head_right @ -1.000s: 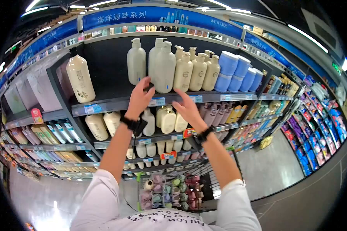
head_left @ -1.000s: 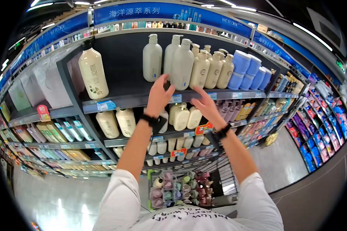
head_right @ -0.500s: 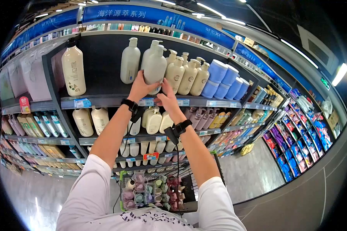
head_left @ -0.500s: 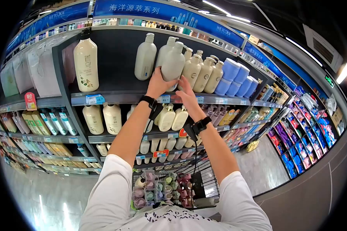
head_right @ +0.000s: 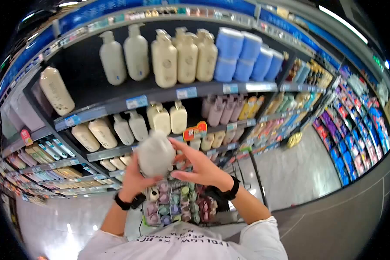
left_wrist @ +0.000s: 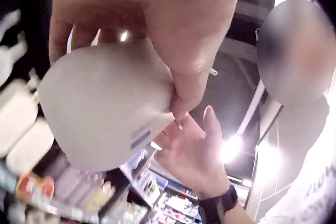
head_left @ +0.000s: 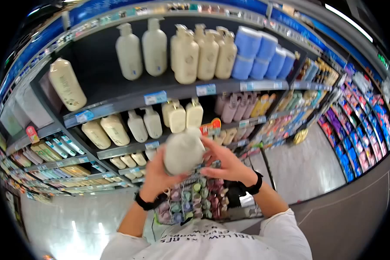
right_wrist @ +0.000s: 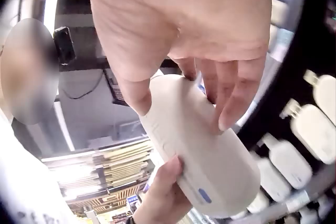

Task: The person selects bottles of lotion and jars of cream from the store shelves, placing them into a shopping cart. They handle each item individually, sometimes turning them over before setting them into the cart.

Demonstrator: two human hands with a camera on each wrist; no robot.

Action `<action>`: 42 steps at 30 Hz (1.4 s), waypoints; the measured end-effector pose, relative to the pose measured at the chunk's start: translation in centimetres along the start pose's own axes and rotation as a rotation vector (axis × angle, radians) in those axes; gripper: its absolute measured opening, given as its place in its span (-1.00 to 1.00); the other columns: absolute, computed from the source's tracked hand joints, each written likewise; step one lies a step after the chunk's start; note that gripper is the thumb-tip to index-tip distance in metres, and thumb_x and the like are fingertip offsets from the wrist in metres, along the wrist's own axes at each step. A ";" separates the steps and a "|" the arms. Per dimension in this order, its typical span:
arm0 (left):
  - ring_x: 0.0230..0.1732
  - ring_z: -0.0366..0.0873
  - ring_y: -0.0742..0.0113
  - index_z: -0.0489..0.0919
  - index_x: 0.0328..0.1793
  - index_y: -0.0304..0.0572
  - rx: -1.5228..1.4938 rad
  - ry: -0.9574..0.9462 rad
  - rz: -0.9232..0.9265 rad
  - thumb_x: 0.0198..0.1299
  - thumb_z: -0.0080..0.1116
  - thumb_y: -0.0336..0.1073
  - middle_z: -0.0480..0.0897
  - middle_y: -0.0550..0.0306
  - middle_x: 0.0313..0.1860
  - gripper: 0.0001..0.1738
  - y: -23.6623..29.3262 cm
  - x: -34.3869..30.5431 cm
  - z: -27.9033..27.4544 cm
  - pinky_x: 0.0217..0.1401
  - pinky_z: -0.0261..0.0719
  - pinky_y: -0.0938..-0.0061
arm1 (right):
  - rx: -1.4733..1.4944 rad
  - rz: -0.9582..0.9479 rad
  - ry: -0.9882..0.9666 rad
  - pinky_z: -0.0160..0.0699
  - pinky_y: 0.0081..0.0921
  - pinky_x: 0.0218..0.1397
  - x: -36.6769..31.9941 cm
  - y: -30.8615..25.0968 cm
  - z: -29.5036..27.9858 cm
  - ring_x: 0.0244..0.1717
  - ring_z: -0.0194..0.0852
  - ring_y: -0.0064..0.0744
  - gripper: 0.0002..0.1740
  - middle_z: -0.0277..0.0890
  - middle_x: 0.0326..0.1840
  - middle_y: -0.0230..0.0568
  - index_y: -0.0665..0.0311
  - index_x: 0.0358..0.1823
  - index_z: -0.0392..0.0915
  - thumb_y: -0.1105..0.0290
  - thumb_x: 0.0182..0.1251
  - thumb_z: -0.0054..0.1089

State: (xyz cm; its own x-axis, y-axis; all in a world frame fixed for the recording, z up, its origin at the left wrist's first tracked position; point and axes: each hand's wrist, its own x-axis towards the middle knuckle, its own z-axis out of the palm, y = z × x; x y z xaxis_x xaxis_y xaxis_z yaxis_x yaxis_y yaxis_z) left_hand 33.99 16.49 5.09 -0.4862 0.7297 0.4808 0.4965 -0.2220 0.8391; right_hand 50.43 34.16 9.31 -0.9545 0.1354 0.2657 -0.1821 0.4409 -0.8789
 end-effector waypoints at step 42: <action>0.48 0.21 -0.20 -0.17 0.67 -0.06 -0.021 -1.114 -0.888 0.38 -0.11 -0.07 0.23 -0.29 0.52 -0.16 -30.6 -22.7 41.7 0.43 0.23 0.21 | -0.278 0.875 0.258 0.52 -0.13 0.08 -39.1 35.1 1.6 0.04 0.53 0.17 -0.36 0.56 0.05 0.14 0.21 0.30 0.40 0.59 0.08 0.08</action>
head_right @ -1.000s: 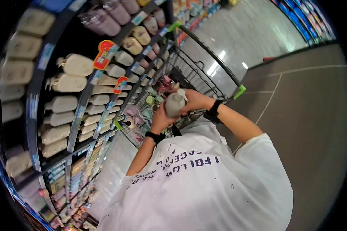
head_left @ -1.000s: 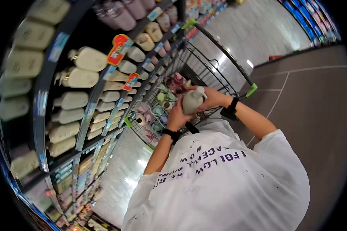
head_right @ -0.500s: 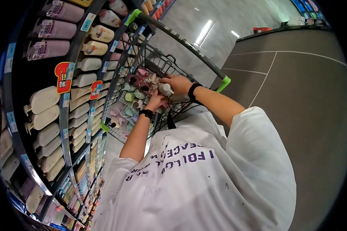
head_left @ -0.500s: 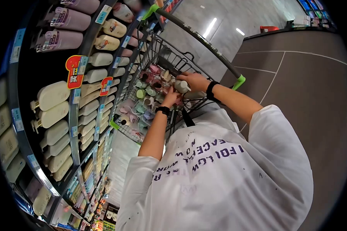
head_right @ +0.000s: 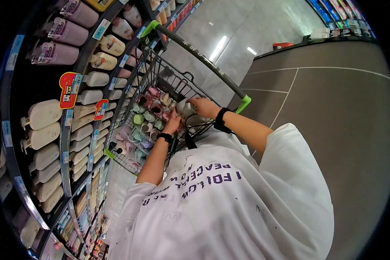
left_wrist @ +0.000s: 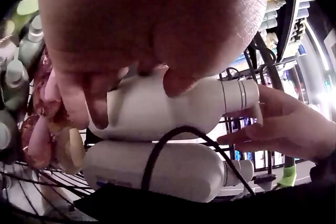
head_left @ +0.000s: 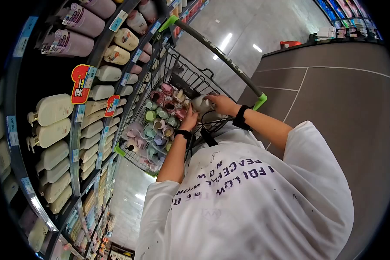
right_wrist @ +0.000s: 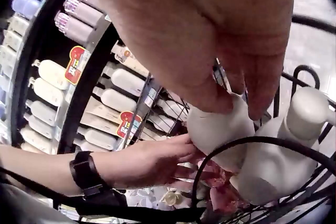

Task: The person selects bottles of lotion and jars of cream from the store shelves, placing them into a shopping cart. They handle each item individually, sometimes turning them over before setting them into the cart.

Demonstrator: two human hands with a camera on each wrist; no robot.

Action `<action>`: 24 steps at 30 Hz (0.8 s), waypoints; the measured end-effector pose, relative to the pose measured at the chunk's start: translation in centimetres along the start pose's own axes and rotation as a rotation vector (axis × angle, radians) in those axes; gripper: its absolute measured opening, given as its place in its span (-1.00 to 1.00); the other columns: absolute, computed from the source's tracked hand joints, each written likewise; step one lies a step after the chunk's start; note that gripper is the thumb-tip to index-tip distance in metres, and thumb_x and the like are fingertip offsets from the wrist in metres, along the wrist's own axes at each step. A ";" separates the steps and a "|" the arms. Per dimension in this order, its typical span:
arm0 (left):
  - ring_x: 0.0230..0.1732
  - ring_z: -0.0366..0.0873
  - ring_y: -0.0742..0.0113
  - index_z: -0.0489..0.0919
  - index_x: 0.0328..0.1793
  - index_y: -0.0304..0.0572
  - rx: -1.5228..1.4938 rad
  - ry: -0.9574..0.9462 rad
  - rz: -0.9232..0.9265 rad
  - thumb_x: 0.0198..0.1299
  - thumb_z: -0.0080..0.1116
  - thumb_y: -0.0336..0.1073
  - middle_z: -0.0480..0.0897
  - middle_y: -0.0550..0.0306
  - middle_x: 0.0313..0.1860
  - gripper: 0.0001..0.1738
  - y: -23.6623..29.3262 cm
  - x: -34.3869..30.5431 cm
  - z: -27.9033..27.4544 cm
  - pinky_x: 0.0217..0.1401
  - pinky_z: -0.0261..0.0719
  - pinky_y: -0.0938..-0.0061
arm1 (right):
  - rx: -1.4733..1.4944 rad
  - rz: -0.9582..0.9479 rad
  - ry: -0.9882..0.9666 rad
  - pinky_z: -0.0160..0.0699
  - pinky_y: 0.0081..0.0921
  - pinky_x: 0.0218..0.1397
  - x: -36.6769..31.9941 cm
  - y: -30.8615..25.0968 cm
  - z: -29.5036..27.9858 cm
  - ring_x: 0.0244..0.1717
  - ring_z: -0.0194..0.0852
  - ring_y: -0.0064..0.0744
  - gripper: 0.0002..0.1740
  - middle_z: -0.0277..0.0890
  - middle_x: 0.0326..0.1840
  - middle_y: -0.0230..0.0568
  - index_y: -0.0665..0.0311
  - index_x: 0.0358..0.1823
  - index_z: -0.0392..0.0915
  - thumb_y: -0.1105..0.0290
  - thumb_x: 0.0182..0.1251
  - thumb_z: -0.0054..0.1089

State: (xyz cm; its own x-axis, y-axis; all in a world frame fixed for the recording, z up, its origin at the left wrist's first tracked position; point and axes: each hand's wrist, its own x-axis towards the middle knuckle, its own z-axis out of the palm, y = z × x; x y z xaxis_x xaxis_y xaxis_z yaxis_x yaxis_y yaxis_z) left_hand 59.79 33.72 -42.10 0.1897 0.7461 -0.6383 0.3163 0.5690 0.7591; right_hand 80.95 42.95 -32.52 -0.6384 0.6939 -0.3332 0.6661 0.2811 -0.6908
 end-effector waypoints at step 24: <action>0.07 0.51 -0.23 0.66 -0.19 -0.23 0.275 0.737 0.029 0.26 -0.04 -0.01 0.67 -0.16 -0.07 -0.56 -16.9 -18.5 -12.8 0.22 0.39 -0.04 | 0.130 0.730 0.154 0.58 -0.32 -0.34 -23.2 11.5 1.3 -0.38 0.59 -0.31 -0.72 0.60 -0.43 -0.17 0.26 -0.09 0.62 0.38 0.29 -0.02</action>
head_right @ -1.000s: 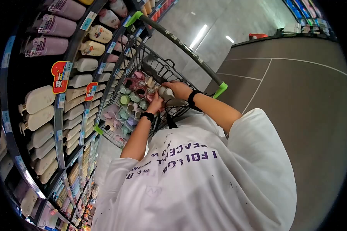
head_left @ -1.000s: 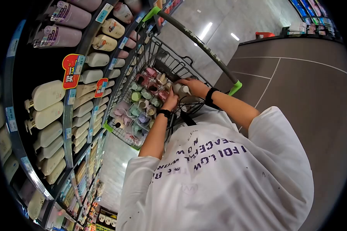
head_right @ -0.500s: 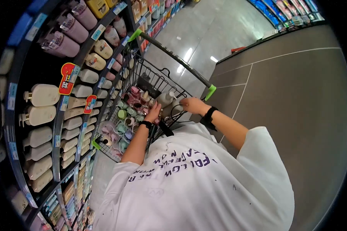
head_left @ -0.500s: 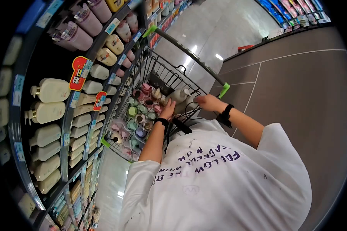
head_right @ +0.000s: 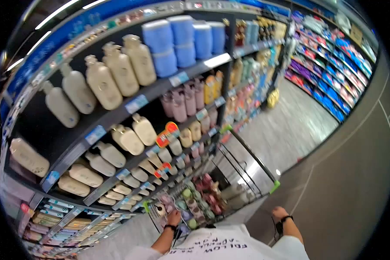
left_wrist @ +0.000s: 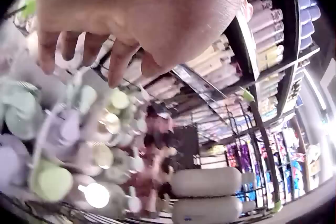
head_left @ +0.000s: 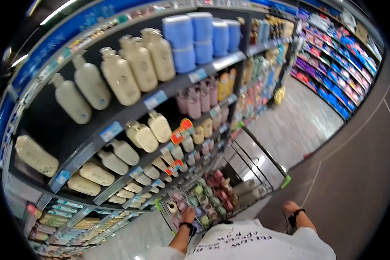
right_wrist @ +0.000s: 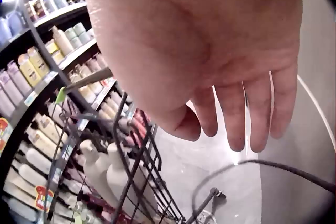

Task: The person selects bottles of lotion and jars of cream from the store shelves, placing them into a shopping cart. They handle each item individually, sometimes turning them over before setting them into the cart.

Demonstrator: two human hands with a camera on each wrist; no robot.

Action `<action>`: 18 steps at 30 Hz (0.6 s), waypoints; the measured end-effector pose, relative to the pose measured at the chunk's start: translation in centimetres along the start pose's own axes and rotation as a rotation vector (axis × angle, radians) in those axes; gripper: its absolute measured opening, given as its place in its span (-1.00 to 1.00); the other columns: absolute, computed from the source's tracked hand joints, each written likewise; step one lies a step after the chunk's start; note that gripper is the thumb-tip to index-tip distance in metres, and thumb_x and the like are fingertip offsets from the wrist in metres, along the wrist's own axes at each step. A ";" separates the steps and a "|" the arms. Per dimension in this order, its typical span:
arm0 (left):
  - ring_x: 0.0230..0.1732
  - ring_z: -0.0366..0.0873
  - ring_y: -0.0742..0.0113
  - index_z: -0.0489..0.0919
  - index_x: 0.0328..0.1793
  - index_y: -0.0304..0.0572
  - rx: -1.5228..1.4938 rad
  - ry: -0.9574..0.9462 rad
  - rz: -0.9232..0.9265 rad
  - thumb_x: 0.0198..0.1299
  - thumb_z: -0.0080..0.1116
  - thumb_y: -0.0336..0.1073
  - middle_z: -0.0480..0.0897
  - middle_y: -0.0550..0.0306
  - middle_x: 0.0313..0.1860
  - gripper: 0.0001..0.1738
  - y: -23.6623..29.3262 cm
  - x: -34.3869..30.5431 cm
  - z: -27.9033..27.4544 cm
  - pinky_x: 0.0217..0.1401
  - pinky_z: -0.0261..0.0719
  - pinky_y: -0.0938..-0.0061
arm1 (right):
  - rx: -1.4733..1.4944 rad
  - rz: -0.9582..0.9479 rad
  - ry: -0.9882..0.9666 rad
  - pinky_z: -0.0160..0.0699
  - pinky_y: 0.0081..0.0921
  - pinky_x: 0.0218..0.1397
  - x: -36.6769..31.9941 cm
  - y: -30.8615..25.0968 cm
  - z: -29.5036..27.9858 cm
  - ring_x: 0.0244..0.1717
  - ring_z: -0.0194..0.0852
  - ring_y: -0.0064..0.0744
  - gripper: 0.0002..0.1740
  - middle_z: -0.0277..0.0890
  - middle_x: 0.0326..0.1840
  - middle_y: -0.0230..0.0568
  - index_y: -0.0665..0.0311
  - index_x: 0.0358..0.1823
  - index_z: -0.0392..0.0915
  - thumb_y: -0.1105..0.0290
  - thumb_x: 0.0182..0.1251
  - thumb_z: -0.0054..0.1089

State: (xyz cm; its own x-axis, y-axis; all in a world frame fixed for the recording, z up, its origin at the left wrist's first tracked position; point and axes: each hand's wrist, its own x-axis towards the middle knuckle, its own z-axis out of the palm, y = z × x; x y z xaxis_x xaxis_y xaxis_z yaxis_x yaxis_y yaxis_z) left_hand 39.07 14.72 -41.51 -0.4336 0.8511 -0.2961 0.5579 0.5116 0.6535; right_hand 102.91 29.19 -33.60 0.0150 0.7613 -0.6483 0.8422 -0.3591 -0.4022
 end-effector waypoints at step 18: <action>0.15 0.51 -0.16 0.55 0.11 -0.27 -0.301 0.665 0.288 0.21 0.13 -0.38 0.60 -0.18 0.11 -0.67 9.1 -2.1 -24.0 0.25 0.43 0.15 | 0.382 -0.819 0.156 0.51 -0.42 0.16 0.2 -38.0 -8.7 0.18 0.47 -0.42 -0.34 0.50 0.20 -0.15 0.18 0.44 0.25 0.47 0.28 0.16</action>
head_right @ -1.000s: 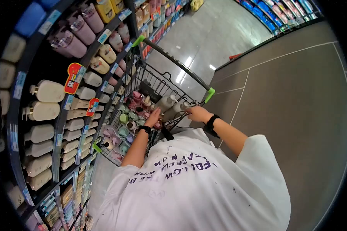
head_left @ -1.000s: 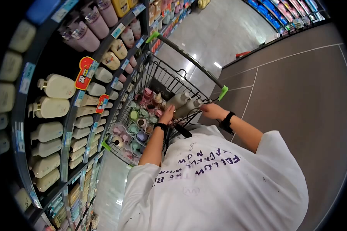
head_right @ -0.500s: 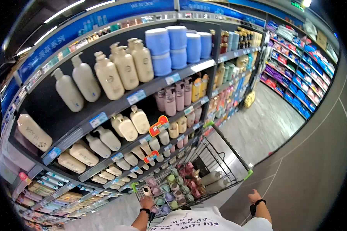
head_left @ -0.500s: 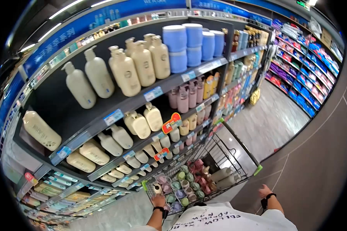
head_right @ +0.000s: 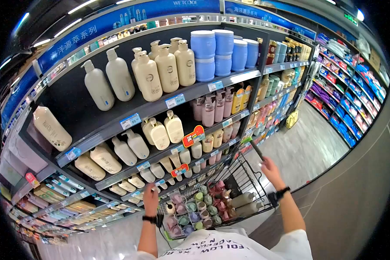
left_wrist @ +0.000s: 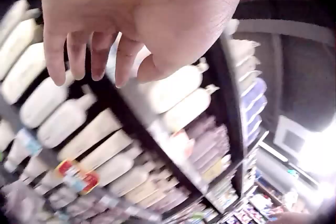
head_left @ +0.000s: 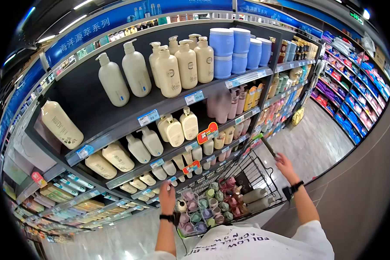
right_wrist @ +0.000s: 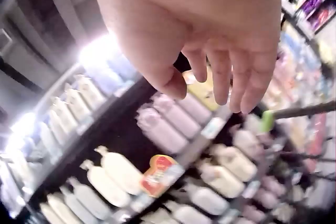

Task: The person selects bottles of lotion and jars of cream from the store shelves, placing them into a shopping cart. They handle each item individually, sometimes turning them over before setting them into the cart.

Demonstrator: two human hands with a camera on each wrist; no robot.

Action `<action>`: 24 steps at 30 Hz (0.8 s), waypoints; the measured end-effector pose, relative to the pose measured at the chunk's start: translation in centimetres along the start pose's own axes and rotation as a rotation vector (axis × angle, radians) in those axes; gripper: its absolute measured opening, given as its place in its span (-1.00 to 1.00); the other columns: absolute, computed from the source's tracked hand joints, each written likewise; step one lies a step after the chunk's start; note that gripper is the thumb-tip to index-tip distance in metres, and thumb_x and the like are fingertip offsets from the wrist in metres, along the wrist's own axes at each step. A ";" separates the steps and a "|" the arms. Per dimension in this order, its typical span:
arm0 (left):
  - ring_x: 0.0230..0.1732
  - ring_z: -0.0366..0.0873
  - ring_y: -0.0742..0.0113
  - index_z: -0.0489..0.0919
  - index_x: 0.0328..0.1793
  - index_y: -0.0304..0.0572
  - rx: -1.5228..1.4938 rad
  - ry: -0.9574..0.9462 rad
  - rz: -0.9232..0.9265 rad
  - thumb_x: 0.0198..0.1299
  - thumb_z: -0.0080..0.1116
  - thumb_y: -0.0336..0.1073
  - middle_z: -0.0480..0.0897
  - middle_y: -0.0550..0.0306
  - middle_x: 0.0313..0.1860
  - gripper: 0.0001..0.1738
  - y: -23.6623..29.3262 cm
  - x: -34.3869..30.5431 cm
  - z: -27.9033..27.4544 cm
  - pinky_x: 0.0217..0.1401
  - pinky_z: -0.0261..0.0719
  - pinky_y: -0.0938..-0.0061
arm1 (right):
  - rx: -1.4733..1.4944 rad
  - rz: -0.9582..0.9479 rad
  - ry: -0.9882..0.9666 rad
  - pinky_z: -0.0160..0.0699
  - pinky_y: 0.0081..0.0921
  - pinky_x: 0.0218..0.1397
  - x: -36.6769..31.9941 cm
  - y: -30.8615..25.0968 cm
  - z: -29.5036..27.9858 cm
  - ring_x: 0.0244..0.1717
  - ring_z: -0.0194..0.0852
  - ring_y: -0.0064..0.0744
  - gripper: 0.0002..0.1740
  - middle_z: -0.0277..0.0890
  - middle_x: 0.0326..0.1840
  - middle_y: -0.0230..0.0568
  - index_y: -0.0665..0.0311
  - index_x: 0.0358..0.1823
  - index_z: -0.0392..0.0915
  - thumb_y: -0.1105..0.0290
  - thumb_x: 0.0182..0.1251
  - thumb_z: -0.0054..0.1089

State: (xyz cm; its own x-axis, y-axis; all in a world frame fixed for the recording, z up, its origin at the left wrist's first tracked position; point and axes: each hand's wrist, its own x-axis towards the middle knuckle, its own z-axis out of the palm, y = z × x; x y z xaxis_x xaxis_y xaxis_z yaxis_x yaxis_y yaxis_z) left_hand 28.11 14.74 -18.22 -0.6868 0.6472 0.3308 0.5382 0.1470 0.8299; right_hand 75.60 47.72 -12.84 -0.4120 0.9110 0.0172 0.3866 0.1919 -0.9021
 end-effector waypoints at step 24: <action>0.10 0.58 0.14 0.36 0.31 -0.31 -0.268 0.427 0.652 -0.07 0.53 -0.20 0.57 -0.07 0.12 -0.17 28.9 26.1 -1.9 0.14 0.53 0.33 | 0.568 -1.026 -0.295 0.58 -0.46 0.12 11.5 -42.1 21.2 0.14 0.53 -0.30 -0.24 0.43 0.26 -0.02 0.30 0.50 0.15 0.50 0.27 0.21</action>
State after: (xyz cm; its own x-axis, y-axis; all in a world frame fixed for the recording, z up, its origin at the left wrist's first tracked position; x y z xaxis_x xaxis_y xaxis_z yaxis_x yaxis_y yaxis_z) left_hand 24.79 34.43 15.28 -0.4323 0.1924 0.8810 0.7957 -0.3783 0.4731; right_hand 37.09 42.39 16.17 -0.5157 0.2961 0.8040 -0.6181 0.5212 -0.5885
